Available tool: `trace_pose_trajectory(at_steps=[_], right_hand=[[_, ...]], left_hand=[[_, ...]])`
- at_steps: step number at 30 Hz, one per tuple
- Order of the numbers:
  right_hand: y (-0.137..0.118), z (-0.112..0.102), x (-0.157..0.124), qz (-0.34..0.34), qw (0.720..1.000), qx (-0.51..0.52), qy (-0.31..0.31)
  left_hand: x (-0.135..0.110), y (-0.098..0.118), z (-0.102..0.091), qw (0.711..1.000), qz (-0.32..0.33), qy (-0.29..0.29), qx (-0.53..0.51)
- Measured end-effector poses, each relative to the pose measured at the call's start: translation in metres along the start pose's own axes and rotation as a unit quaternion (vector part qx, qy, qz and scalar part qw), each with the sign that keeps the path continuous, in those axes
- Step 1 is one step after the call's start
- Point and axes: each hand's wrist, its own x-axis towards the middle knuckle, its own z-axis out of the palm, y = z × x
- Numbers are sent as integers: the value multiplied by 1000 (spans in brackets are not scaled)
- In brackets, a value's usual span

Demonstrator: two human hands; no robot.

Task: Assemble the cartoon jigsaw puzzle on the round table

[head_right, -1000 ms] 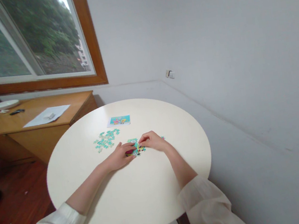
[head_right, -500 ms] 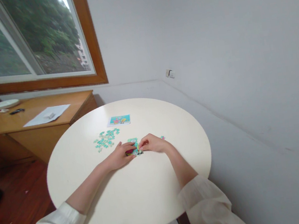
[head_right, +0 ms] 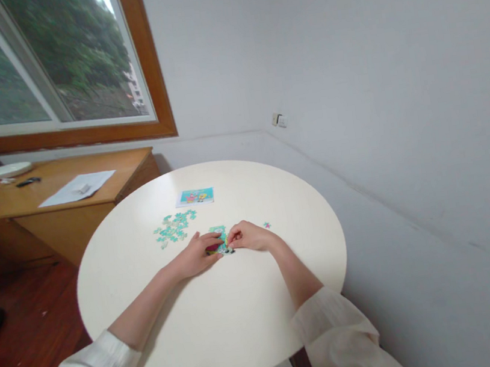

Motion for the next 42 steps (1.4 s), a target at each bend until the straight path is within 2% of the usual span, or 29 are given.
trace_pose_trajectory(at_steps=[14,32,34,37,42], right_hand=[[-1,1,0,-22,999,-33,8],[-4,0,0,-17,1000,-6,18],[-2,-2,0,-16,999,12,47],[5,-7,2,-7,991,28,134],[16,-17,4,22,969,2,247]], left_hand=[[0,1,0,1000,-5,0,1],[0,-1,2,1000,-14,-1,4],[-1,-1,2,1000,-14,0,7],[-4,2,0,1000,-1,-1,14],[-8,8,-1,999,11,-20,45]])
